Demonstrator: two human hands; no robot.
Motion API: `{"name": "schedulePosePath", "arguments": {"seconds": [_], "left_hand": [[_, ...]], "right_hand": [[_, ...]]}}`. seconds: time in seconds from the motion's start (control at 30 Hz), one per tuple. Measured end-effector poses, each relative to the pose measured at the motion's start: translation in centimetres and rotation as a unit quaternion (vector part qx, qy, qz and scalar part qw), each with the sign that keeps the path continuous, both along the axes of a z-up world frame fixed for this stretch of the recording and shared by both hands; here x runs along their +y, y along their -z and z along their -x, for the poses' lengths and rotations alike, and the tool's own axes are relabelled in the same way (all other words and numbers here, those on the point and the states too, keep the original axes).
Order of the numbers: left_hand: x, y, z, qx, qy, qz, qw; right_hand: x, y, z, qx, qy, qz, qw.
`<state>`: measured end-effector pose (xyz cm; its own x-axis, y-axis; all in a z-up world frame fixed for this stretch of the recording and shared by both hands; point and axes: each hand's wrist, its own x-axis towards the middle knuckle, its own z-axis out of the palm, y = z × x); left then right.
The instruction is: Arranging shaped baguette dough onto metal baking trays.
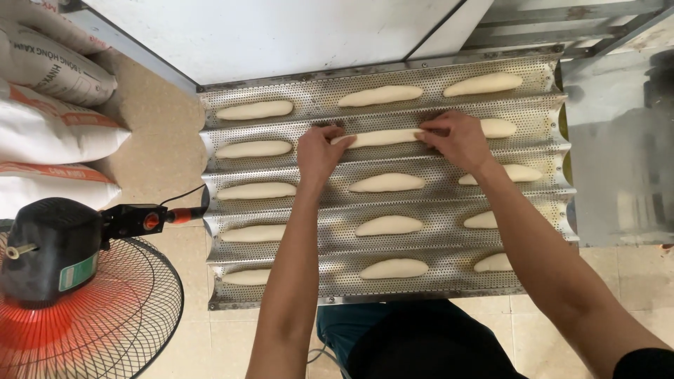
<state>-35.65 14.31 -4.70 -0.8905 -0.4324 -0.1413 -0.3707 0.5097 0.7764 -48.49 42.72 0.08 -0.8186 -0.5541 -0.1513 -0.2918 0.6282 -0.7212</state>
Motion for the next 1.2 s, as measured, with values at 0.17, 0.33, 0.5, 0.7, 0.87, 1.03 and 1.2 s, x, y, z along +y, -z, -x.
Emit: {"name": "schedulePosePath", "arguments": {"seconds": [0.17, 0.33, 0.5, 0.7, 0.87, 1.03, 1.2], "left_hand": [[0.9, -0.4, -0.8, 0.060, 0.036, 0.050, 0.996], [2.2, -2.3, -3.3, 0.118, 0.001, 0.041, 0.992], [4.2, -2.7, -6.5, 0.102, -0.017, -0.197, 0.975], [5.3, -5.3, -7.2, 0.027, 0.084, -0.175, 0.981], [7.5, -6.6, -5.9, -0.066, 0.083, -0.355, 0.929], [7.4, -1.9, -5.1, -0.017, 0.109, -0.262, 0.959], [6.2, -4.2, -5.8, 0.075, 0.079, -0.385, 0.916]], "right_hand": [[0.1, 0.2, -0.8, 0.011, 0.001, 0.046, 0.999], [-1.3, -3.5, -4.1, 0.036, -0.020, 0.053, 0.998], [-4.8, -1.7, -8.4, 0.113, -0.259, 0.009, 0.959], [-6.3, -1.4, -8.7, 0.096, -0.316, 0.023, 0.944], [-2.4, -3.7, -7.3, 0.048, -0.259, 0.075, 0.962], [1.2, 0.5, -7.2, 0.112, -0.222, -0.053, 0.967], [1.7, -1.2, -8.0, -0.061, -0.104, 0.163, 0.979]]}}
